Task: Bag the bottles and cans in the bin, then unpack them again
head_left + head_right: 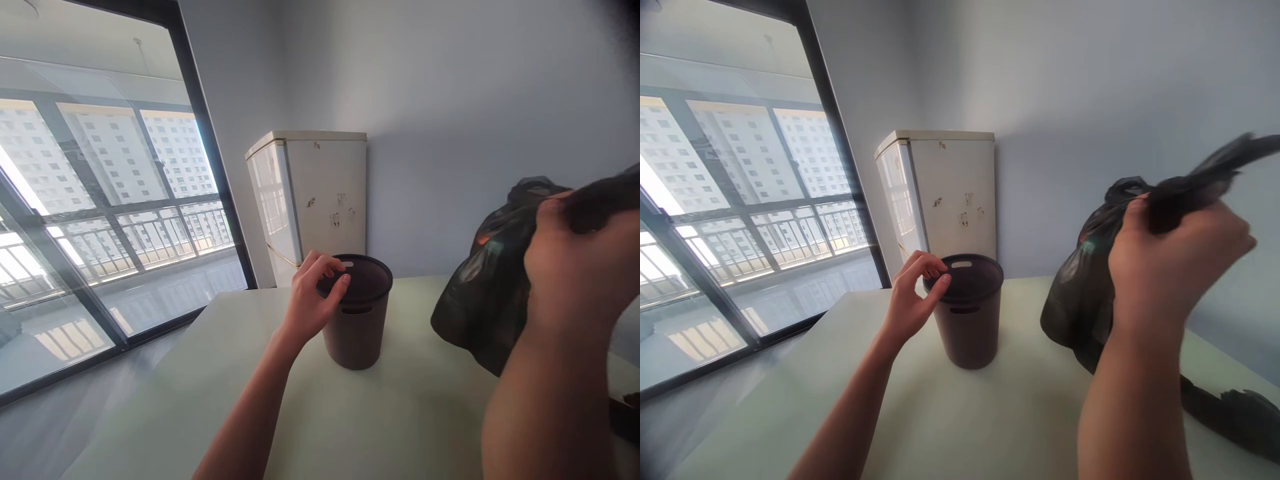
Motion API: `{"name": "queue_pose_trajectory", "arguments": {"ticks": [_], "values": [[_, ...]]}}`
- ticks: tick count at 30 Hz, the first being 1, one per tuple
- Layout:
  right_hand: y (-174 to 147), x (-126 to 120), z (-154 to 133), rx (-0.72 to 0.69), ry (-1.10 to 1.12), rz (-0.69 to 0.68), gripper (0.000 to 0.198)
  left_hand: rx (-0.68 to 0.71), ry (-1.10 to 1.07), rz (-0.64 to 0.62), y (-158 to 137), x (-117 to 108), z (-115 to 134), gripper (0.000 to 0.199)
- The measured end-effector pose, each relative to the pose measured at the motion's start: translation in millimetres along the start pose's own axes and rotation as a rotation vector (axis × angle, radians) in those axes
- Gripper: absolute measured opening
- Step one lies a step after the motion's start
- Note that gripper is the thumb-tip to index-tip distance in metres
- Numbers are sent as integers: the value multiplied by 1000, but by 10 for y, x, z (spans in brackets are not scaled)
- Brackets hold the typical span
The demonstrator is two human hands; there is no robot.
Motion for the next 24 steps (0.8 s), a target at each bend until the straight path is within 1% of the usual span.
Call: {"name": "queue_pose_trajectory", "arguments": {"ticks": [1,2,5,6,8,11,16,20,22,24], "values": [[21,48,4,-7,-14,-23,19,-8,-3,-5,-1,4,-5,2],[39,130,23,-13,-34,-76,13,-15,-6,-11,-2,8,-11,2],[24,495,163,6,-101,-363,21,-32,-13,-19,-8,15,-23,2],[9,592,224,23,-117,-434,22,-34,-16,-22,-9,17,-24,2],[1,714,345,66,-148,-494,19,-39,-21,-26,-11,17,-27,2],[49,771,493,99,-187,-465,19,-52,-24,-22,-6,6,-42,4],[149,787,821,215,-253,-442,33,-84,-74,-10,18,-5,-94,9],[196,810,1191,345,-279,-451,40,-95,-104,-6,24,-4,-113,10],[214,817,1407,398,-315,-434,45,-97,-113,-3,24,-6,-109,9],[273,837,1528,323,-312,-383,46,-105,-119,-4,23,-5,-103,9]]}}
Point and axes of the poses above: each hand's wrist, its own y-axis towards the middle knuckle, its own x-axis out of the palm, z = x × y, the point moved 8 cm from there along y, towards the middle knuckle, and after that the axes turned 2 degrees about z, right-handed, at the moved point
